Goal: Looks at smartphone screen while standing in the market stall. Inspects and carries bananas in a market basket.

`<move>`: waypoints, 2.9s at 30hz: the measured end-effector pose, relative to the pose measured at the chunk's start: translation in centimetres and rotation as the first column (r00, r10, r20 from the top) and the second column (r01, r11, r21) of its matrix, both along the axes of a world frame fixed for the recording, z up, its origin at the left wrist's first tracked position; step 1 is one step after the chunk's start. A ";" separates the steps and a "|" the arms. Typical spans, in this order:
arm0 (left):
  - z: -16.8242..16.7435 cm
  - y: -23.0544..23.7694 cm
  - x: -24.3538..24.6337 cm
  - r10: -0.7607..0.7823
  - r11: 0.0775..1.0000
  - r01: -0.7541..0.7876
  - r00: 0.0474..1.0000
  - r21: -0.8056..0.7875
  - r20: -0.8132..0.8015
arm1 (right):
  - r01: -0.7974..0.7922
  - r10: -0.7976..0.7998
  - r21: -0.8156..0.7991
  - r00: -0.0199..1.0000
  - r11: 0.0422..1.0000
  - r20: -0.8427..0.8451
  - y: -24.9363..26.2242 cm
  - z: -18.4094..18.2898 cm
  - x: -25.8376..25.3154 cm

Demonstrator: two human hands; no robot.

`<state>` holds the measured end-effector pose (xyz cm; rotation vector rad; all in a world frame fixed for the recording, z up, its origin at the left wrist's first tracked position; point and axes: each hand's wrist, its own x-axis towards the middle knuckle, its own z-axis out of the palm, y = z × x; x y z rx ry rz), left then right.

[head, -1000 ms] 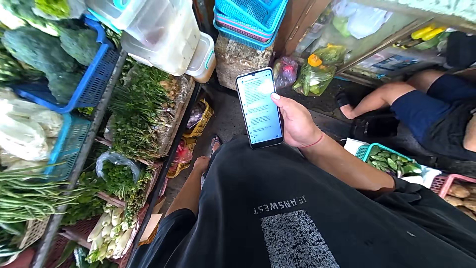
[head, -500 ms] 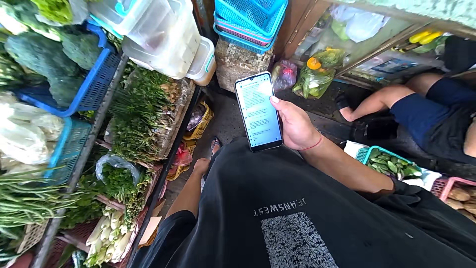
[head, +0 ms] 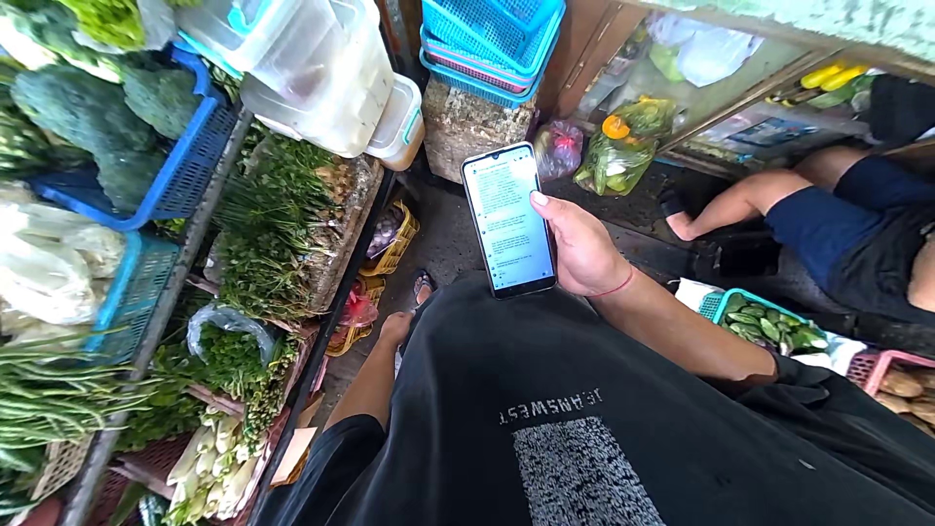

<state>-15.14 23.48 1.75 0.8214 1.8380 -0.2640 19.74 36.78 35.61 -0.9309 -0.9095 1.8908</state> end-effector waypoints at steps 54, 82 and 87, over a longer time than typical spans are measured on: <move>3.3 0.5 1.0 -0.076 0.997 0.076 0.997 -0.010 0.002 | 0.000 -0.001 0.018 1.000 1.000 0.019 -0.4 0.2 0.0; 0.4 -0.1 0.4 -0.027 1.000 0.027 1.000 -0.007 0.011 | 0.008 -0.007 -0.007 1.000 1.000 0.019 -0.7 0.1 0.1; 0.3 -0.2 0.3 -0.009 1.000 0.009 1.000 -0.016 0.014 | 0.006 -0.006 -0.010 1.000 1.000 0.015 -0.8 0.0 0.1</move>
